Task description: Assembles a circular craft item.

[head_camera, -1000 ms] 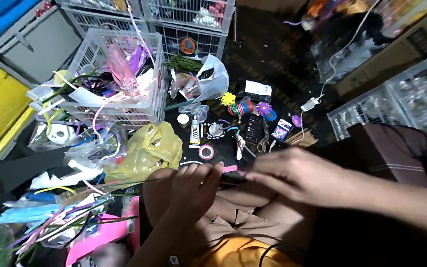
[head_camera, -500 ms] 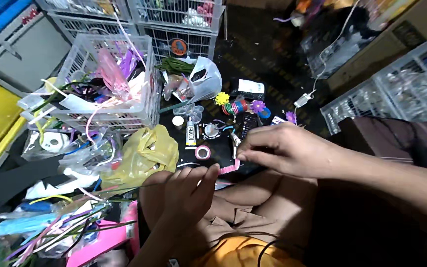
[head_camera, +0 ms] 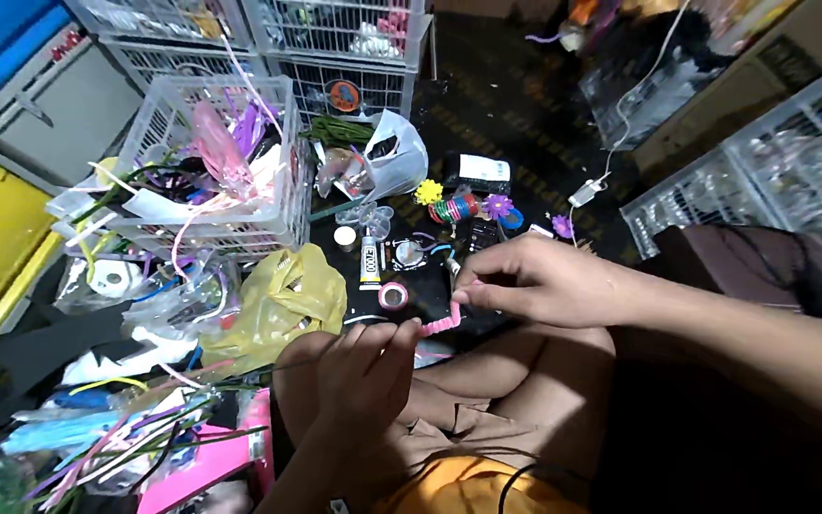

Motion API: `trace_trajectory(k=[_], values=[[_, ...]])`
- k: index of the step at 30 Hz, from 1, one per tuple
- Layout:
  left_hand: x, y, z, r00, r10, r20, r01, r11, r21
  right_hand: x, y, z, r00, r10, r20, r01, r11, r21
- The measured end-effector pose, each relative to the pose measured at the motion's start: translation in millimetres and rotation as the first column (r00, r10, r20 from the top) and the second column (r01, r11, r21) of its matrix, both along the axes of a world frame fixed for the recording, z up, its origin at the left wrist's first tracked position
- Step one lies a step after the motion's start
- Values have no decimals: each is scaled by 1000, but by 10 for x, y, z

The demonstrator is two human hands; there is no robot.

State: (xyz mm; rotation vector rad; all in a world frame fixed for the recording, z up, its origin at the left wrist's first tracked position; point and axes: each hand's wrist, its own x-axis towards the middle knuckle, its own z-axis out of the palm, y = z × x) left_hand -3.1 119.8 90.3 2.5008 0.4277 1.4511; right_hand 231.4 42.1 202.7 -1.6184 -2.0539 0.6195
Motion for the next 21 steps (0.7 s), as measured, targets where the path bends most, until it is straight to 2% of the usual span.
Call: trace_trajectory(k=[3,5,6,7,8,10,11,14,16,19,21], values=[[-25,-4,65,1000,27,3,-26,977,-211,5,30,-105,978,-4,-210,-52,963,-263],[-15,-23,183,996,92,-8,-85,884,-459,-8,35,-115,953,56,-298,-170,913,-371],[0,-11,273,995,94,36,-51,780,-624,-17,53,-116,945,90,-316,-217,892,-396],[31,26,378,986,94,137,48,626,-779,-45,80,-129,942,99,-320,-229,889,-397],[60,91,471,958,83,274,206,464,-861,-99,107,-166,945,82,-316,-202,907,-368],[120,236,607,855,73,514,486,235,-842,-281,160,-265,948,4,-317,-103,949,-297],[164,298,676,807,94,583,564,173,-807,-396,180,-326,937,-21,-350,-78,960,-268],[266,441,788,716,119,688,676,128,-725,-766,175,-527,860,-75,-505,-35,978,-204],[297,469,827,686,166,709,701,112,-704,-960,135,-680,753,-165,-637,59,981,-185],[327,503,868,680,233,695,683,141,-716,-1180,40,-872,563,-295,-772,248,951,-182],[358,525,885,682,288,672,653,171,-737,-1272,-44,-984,529,-297,-795,347,931,-116]])
